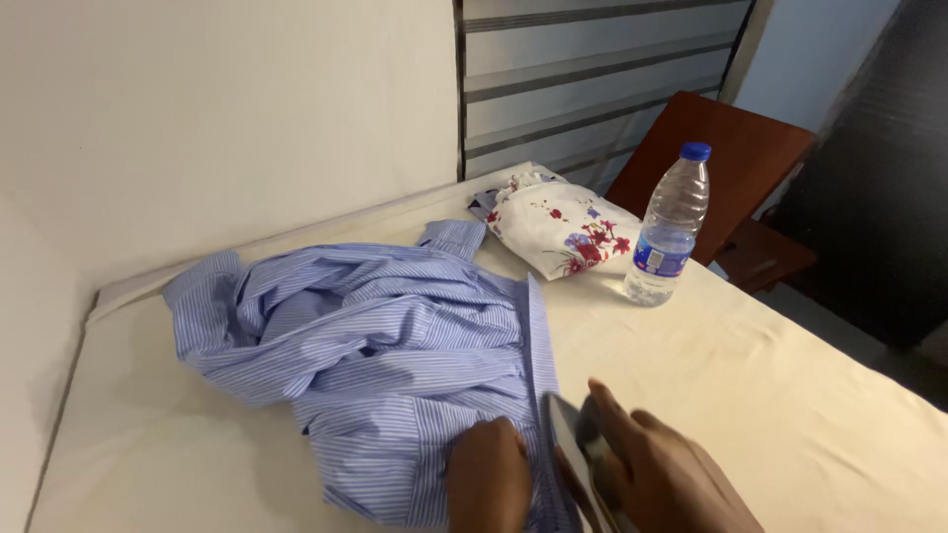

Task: The person is ironing a blue and white striped button-up shirt on a white surface.

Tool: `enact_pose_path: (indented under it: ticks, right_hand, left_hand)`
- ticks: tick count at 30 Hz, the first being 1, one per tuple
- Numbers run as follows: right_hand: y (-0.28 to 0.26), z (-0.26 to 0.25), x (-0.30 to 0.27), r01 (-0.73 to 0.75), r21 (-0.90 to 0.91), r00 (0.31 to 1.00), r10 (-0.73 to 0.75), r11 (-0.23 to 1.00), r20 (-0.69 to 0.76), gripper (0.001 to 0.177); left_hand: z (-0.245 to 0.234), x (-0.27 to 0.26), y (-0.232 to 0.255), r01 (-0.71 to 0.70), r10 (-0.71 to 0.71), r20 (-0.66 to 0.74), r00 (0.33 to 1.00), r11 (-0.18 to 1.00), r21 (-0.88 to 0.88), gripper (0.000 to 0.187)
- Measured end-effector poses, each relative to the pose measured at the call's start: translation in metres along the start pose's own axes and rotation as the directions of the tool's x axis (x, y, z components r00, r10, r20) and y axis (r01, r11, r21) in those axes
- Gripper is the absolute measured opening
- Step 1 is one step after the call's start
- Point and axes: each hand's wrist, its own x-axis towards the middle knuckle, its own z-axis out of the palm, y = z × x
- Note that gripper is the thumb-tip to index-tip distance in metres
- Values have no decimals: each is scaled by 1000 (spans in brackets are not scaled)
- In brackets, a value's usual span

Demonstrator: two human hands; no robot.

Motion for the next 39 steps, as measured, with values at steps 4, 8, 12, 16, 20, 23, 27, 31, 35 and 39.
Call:
enact_pose_path:
  ticks: [4,8,12,16,20,23,27,31,35,39]
  right_hand:
    - [6,-2,51,114,93,979,-96,989,-180,74]
    - [10,-4,119,237,-23,934,-234,971,-268,69]
    - [-7,-16,163,195,-22,946,-194,981,-261,73]
    - [-20,-22,194,177,-22,956,-177,984,-234,70]
    - [-17,-18,244,167,26,962,-157,986,-223,64]
    - [-24,-22,262,195,4,956,-189,981,-222,61]
    - [-16,-15,270,168,-55,964,-175,984,-201,59]
    - [1,-10,253,321,-95,904,-335,942,-266,65]
    - [4,-8,264,321,-15,917,-315,947,-243,67]
    - [14,2,304,410,-109,832,-420,906,-362,58]
  left_hand:
    - [-17,-7,24,15,-13,-50,999,998,56,24]
    - [-44,-4,51,135,-148,197,969,988,76,41]
    - [-36,12,44,171,-191,387,902,982,84,47]
    - [-20,19,23,118,-121,425,897,992,33,41]
    - [5,28,7,68,-63,409,910,998,2,37]
    - [9,26,6,59,-57,381,923,998,6,35]
    - [-1,22,16,125,-114,371,922,992,-5,33]
    - [-11,17,20,137,-114,379,919,990,-36,30]
    - [9,25,0,77,-54,340,939,995,-56,30]
    - [29,37,-9,51,-22,339,941,996,-75,35]
